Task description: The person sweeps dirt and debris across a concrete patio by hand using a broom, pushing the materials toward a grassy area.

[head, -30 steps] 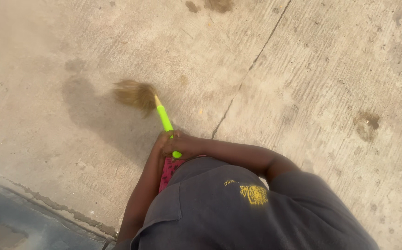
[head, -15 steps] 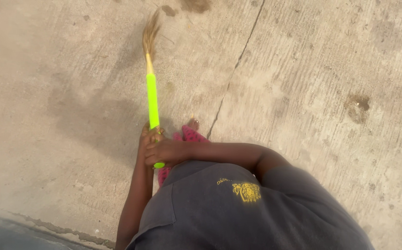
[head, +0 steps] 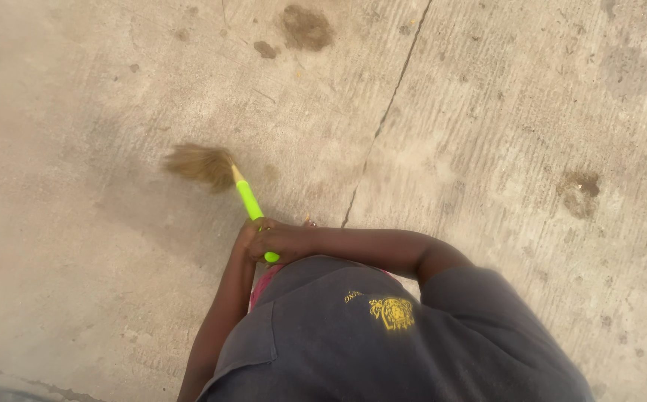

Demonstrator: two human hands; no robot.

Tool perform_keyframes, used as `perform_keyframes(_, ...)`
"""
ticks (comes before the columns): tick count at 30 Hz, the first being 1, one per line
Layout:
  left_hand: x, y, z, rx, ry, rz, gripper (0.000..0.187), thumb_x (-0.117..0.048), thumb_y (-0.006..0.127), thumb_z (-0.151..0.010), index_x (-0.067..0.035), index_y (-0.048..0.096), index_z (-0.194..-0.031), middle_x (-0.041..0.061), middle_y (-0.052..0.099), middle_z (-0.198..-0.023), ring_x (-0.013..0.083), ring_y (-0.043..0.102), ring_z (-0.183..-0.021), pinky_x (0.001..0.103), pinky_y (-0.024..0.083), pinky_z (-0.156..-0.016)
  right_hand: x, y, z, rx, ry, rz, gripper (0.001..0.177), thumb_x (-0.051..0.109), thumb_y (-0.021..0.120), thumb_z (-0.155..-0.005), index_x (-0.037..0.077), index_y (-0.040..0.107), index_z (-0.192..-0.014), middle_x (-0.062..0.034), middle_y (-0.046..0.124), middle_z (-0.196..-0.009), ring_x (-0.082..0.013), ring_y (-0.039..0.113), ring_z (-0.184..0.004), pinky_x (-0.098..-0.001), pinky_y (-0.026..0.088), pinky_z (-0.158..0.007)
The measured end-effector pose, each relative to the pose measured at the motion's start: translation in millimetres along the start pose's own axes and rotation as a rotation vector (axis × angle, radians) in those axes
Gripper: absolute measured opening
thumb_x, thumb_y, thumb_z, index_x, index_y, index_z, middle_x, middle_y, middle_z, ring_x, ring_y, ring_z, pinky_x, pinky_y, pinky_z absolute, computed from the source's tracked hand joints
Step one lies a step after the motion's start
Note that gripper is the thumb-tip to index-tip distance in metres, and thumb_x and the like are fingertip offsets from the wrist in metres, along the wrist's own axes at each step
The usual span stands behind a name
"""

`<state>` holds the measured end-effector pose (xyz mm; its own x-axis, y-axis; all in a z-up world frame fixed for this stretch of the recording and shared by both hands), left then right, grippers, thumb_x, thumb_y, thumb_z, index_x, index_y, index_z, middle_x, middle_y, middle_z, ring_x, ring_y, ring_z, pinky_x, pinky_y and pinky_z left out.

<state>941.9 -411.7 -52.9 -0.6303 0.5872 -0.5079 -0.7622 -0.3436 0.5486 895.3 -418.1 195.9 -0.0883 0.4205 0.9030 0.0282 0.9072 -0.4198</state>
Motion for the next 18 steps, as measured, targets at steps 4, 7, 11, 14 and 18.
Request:
perform_keyframes(4, -45, 70, -59, 0.003, 0.050, -0.164, 0.028, -0.014, 0.066, -0.091, -0.003, 0.055, -0.114, 0.006, 0.062, -0.082, 0.0172, 0.059, -0.069, 0.035, 0.051, -0.058, -15, -54, 25, -0.053, 0.245, 0.206, 0.008, 0.012, 0.069, -0.089, 0.014, 0.064, -0.082, 0.0027, 0.068, -0.087, -0.0167, 0.066, -0.092, -0.0507, 0.036, -0.097)
perform_keyframes(7, -88, 124, -46, 0.050, 0.059, -0.051, 0.037, -0.015, 0.065, -0.091, -0.006, 0.052, -0.125, 0.004, 0.062, -0.086, 0.0134, 0.060, -0.071, 0.030, 0.053, -0.062, 0, -91, 31, -0.197, 0.220, 0.341, 0.004, 0.012, 0.066, -0.090, 0.015, 0.063, -0.089, 0.0030, 0.065, -0.091, -0.0193, 0.062, -0.097, -0.0508, 0.034, -0.095)
perform_keyframes(11, -121, 168, 3, 0.082, 0.014, -0.003, 0.039, -0.013, 0.066, -0.086, -0.016, 0.054, -0.123, 0.003, 0.063, -0.083, 0.0111, 0.054, -0.065, 0.025, 0.045, -0.056, 42, -115, 33, -0.310, 0.143, 0.228, 0.007, 0.016, 0.069, -0.087, 0.015, 0.063, -0.091, 0.0016, 0.063, -0.093, -0.0193, 0.061, -0.101, -0.0480, 0.033, -0.102)
perform_keyframes(14, -110, 160, 8, 0.068, -0.025, -0.111, 0.024, -0.020, 0.067, -0.092, -0.004, 0.058, -0.107, 0.002, 0.056, -0.076, 0.0118, 0.054, -0.062, 0.028, 0.047, -0.053, 56, -126, 40, -0.287, 0.134, 0.151, 0.010, 0.018, 0.072, -0.090, 0.015, 0.063, -0.092, 0.0008, 0.064, -0.095, -0.0177, 0.062, -0.099, -0.0452, 0.034, -0.104)
perform_keyframes(18, -84, 153, -26, 0.179, -0.161, -0.044, 0.014, -0.018, 0.062, -0.099, -0.004, 0.061, -0.094, 0.002, 0.058, -0.075, 0.0127, 0.056, -0.059, 0.028, 0.048, -0.052, 44, -140, 50, -0.334, 0.129, 0.037, 0.011, 0.019, 0.074, -0.092, 0.015, 0.064, -0.094, 0.0004, 0.069, -0.098, -0.0179, 0.065, -0.098, -0.0436, 0.035, -0.104)
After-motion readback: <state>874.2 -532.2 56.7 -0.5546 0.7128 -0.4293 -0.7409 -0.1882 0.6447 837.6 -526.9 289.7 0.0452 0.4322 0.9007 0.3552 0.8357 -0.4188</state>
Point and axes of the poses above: each hand's wrist, its own z-axis away from the middle knuckle, its own y-axis out of the palm, x = y × z, the point moved 9 cm from there along -z, towards the middle knuckle
